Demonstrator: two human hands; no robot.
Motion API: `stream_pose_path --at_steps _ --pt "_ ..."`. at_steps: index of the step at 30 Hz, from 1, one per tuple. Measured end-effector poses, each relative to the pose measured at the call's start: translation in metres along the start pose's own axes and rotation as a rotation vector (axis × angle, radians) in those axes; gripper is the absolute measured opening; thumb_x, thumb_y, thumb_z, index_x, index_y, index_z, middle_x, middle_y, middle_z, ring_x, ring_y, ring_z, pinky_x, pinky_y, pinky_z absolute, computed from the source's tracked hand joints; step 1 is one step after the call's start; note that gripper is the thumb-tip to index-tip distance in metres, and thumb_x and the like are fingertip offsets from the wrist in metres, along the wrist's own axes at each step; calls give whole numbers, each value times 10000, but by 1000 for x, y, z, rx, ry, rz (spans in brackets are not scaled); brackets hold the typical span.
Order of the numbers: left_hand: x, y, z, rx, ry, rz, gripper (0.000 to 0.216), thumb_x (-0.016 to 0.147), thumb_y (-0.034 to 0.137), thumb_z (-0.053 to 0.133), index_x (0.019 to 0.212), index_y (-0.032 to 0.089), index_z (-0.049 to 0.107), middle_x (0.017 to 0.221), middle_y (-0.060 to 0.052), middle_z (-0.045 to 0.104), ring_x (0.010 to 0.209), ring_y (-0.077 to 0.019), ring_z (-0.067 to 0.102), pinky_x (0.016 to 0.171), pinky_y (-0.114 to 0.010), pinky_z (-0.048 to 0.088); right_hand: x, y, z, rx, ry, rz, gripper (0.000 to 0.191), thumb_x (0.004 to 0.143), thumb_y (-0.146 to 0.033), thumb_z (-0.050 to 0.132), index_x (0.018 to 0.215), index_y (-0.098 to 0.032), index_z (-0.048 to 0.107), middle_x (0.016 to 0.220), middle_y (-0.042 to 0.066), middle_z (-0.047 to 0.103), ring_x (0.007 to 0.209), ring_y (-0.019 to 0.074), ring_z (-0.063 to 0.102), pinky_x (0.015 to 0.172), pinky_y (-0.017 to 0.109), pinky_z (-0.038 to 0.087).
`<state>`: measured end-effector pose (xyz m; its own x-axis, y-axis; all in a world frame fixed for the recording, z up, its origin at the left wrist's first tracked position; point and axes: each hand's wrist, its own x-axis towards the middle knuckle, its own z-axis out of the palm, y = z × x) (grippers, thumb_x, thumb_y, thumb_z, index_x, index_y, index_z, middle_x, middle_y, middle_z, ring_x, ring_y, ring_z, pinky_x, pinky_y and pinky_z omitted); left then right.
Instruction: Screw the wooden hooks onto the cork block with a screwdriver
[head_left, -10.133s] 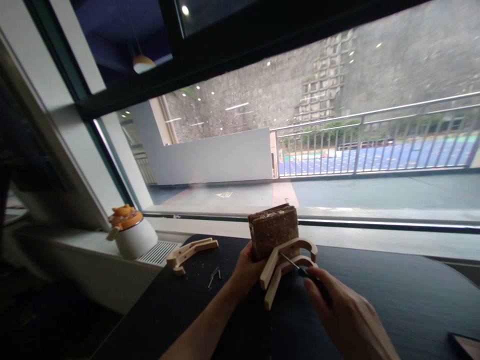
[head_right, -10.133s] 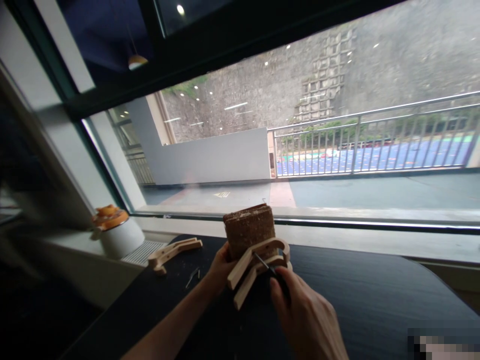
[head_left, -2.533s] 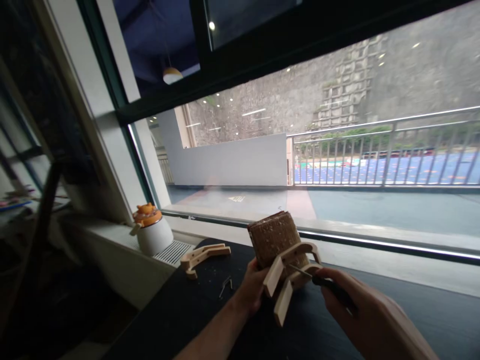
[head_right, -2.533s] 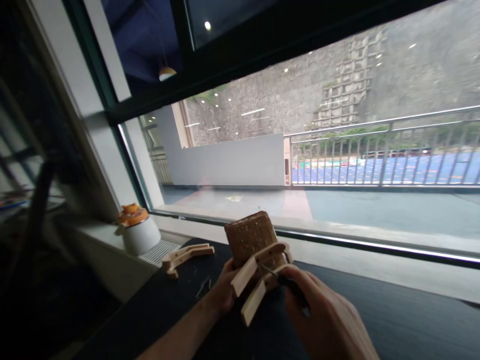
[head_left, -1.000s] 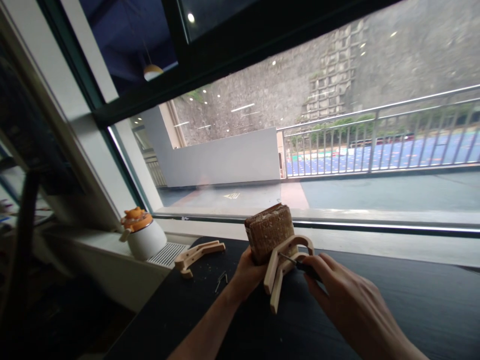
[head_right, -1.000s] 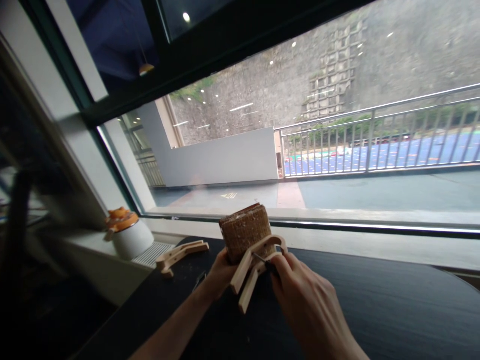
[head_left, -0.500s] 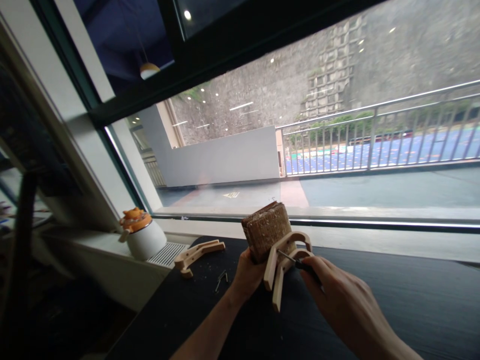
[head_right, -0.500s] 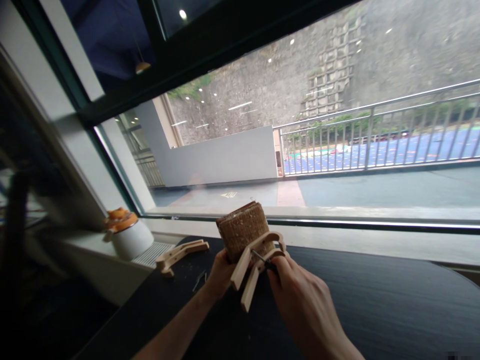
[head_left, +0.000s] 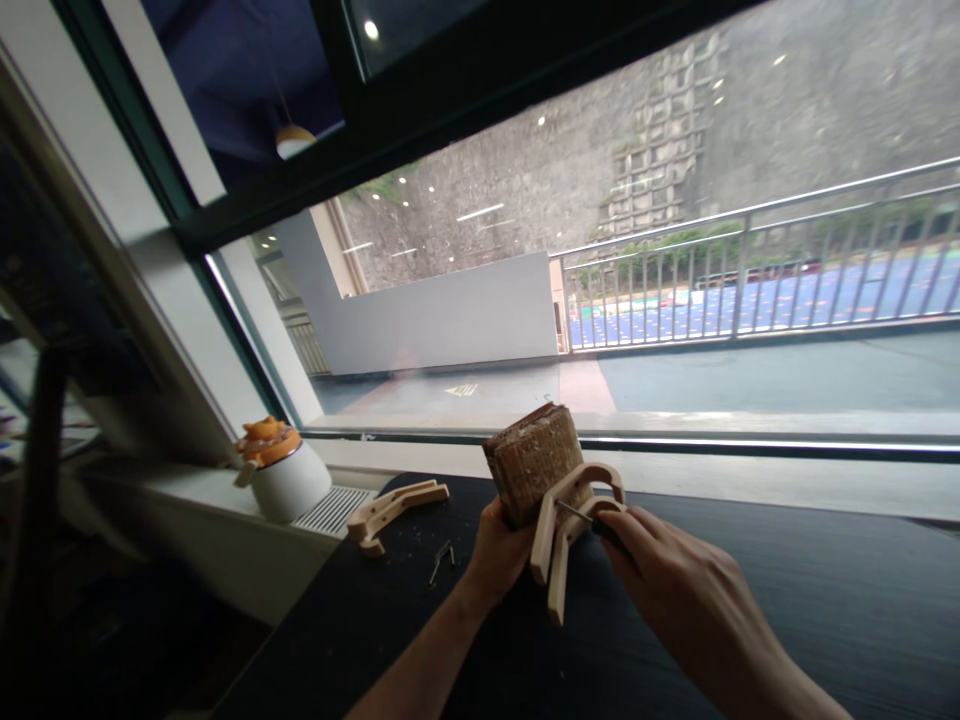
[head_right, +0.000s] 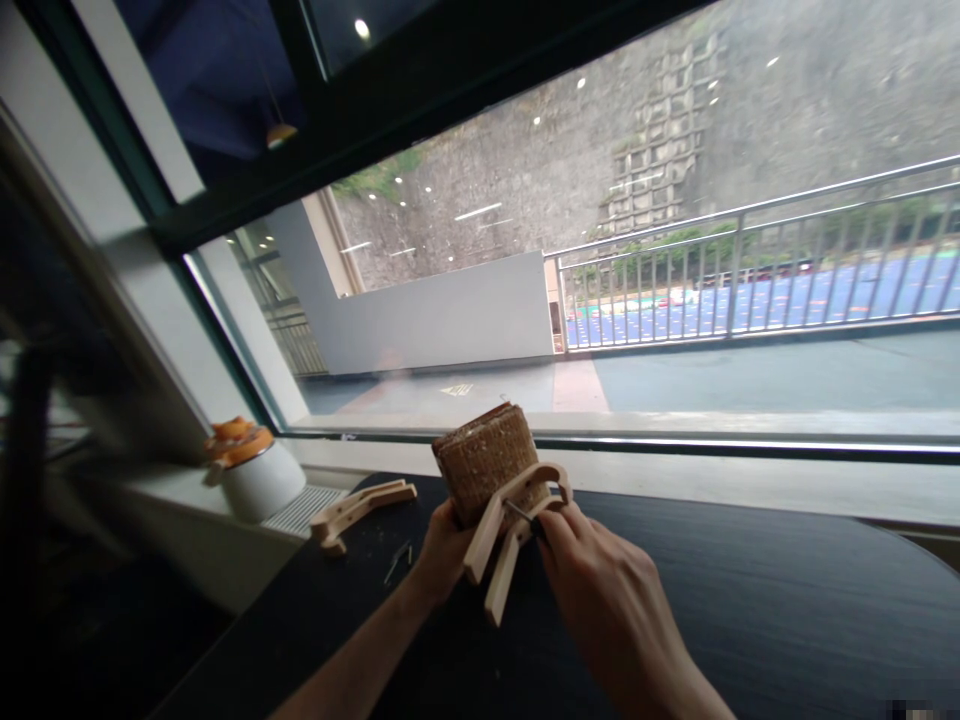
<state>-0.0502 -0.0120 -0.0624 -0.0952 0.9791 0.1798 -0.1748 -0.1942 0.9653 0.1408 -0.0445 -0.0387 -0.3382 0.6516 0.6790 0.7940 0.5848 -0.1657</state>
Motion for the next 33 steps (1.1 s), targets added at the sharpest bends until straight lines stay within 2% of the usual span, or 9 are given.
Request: stream_pose_path --at_steps 5,8,11,13,17,22,27,30,33 --pt "1 -3 -2 11 -29 16 399 545 302 870 852 99 715 784 -71 735 676 -208 656 627 -277 528 1 -4 2 131 -247 339 324 934 -405 385 771 -257 622 644 8 674 622 211 665 533 280 397" --pt "-1 -4 -1 16 -42 25 391 552 291 867 858 98 717 811 -80 739 694 -214 661 636 -278 532 4 -6 -2 57 -351 396 411 946 -433 329 693 -259 603 613 21 671 640 245 677 519 292 372" --pt "-2 -3 1 17 -46 40 385 568 286 860 874 101 718 841 -81 742 712 -211 663 656 -276 536 4 -7 -6 14 -310 315 173 881 -351 473 951 -276 612 740 2 713 646 253 689 491 287 351" --pt "-3 -2 2 20 -43 47 383 569 289 860 872 100 721 836 -80 743 712 -211 663 652 -273 537 2 -7 -6 -18 -220 228 220 838 -252 515 1051 -263 571 881 8 718 619 228 683 479 284 347" --pt "-2 -1 0 23 -28 46 422 550 313 866 880 95 720 815 -84 743 700 -220 667 643 -279 538 -1 -7 0 -57 -70 81 189 897 -187 408 941 -241 583 948 23 690 654 200 672 524 288 376" --pt "-1 0 -1 30 -11 34 454 511 343 878 860 97 724 797 -85 743 711 -246 678 637 -294 544 1 -5 8 126 -178 277 222 917 -320 418 856 -241 617 793 15 694 684 215 670 563 288 401" --pt "-2 1 2 31 3 28 450 504 348 881 850 106 728 800 -82 745 736 -255 681 647 -299 549 4 -1 5 240 -351 419 429 944 -436 325 680 -244 602 604 18 629 625 206 637 569 284 405" --pt "-3 0 4 28 12 25 458 494 350 886 851 109 730 782 -78 743 729 -254 680 642 -303 551 3 0 2 172 -263 357 198 880 -377 462 910 -266 623 802 20 679 694 215 663 590 286 426" --pt "-2 0 5 27 21 26 467 482 352 890 847 108 730 773 -77 742 720 -252 679 634 -300 549 1 0 0 60 -113 227 240 804 -218 522 1038 -255 557 979 35 651 639 183 658 515 259 400"
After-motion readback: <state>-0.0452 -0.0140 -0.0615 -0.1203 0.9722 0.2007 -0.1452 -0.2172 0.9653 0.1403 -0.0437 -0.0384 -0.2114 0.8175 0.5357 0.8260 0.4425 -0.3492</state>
